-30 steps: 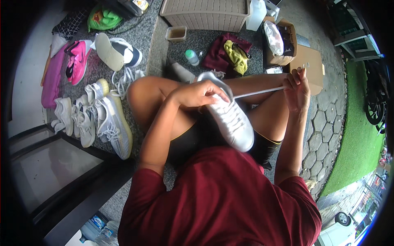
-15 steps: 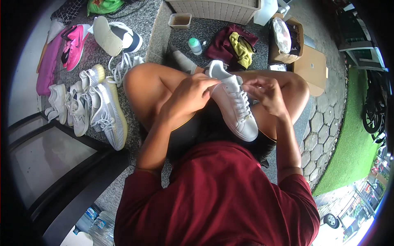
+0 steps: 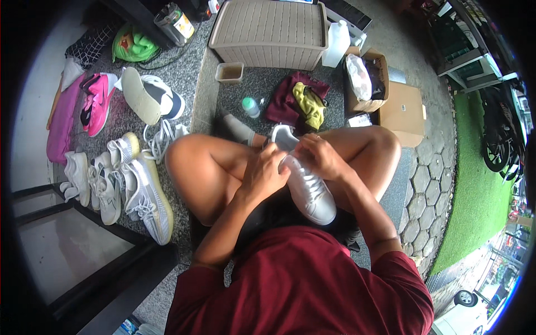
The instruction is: Cleaning a white sneaker with a wipe and then threading the shoelaces.
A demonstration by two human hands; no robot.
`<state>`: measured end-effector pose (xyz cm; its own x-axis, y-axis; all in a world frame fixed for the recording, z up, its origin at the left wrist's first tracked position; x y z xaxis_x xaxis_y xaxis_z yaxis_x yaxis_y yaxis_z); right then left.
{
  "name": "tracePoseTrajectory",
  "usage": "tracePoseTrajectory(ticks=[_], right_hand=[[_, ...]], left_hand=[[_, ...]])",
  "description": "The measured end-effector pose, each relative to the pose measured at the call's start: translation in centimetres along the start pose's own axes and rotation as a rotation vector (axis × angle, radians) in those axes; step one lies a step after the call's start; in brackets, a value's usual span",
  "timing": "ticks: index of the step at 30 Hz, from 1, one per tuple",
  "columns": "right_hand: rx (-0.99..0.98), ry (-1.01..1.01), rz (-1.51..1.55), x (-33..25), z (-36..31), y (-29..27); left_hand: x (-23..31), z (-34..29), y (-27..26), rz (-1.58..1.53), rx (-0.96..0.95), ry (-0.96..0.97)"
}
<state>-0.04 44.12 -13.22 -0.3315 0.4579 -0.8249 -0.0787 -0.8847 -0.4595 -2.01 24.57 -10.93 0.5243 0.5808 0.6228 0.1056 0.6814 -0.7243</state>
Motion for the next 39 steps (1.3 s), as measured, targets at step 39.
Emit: tracePoseTrajectory(ticks=[39], right_hand=[[0.019, 0.022, -0.141, -1.7, -0.7, 2.2]], left_hand=[[-2.7, -4.7, 3.0, -0.727, 0.134, -0.621]])
Point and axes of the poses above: each hand's wrist, its own z-axis towards the middle knuckle, its own y-axis out of the palm, x = y × z, the point moved 2 cm from there along z, towards the middle knuckle, and after that the axes turned 14 degrees about x, right-handed, at the moved point
